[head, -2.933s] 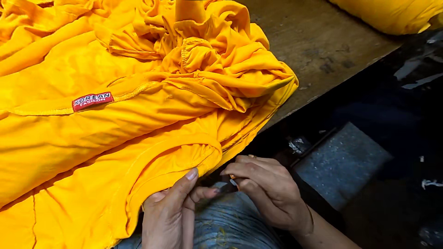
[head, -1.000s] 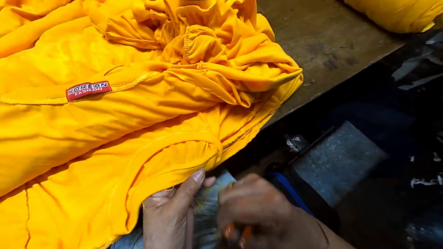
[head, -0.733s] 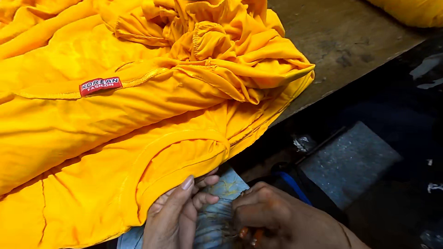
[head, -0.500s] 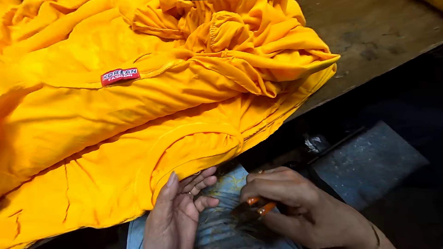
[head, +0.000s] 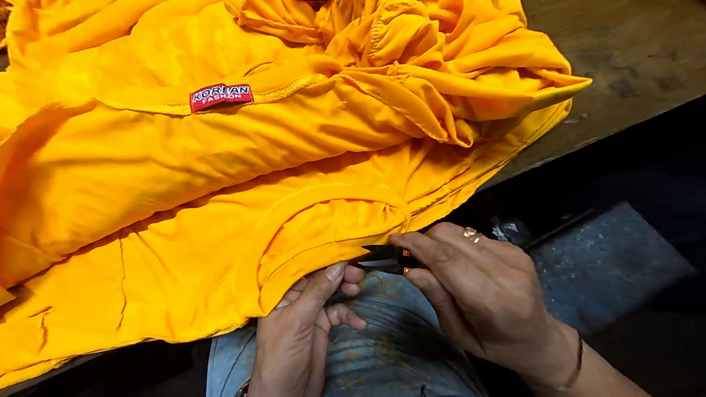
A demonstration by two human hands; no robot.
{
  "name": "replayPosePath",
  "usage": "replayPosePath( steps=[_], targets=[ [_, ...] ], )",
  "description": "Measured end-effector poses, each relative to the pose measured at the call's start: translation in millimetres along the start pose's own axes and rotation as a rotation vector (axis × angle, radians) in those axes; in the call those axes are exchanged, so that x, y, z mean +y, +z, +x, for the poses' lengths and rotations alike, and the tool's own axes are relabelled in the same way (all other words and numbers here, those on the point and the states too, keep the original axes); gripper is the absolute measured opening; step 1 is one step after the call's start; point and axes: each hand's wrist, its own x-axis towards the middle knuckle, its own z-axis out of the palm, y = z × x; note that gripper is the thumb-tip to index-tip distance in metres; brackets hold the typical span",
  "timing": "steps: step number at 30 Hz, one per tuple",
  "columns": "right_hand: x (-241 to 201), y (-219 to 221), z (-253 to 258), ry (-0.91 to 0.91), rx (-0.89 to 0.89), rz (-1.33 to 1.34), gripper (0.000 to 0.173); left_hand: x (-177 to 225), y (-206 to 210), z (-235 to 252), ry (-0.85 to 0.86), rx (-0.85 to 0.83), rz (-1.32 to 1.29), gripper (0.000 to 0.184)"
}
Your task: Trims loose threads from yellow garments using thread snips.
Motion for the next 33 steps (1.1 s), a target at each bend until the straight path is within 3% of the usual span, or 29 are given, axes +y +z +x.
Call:
replayPosePath(
  steps=[4, 8, 15, 20, 33],
  targets=[
    [1, 3, -2, -0.007, -0.038, 0.132, 0.035, 1, -5, 0, 0.008, -0.059, -0.03, 0.024],
    [4, 6, -6, 0.064, -0.073, 0.392, 0.035, 0, 0, 1, 0.002, 0.025, 0.02, 0.017],
    [9, 5, -12, 0.237, -0.237, 0.593, 0.032, 3, -1, -6, -0.036, 0.072, 0.084, 0.014],
    [10, 4, -5, 0.304, -0.315, 0.621, 0.033, 1, -1, -10, -0.077, 0.09, 0.069, 0.012],
    [9, 4, 7, 0.209, -0.358, 0.526, 0.033, -2, -2, -11, -0.142, 0.105, 0.072, 0.014]
  ],
)
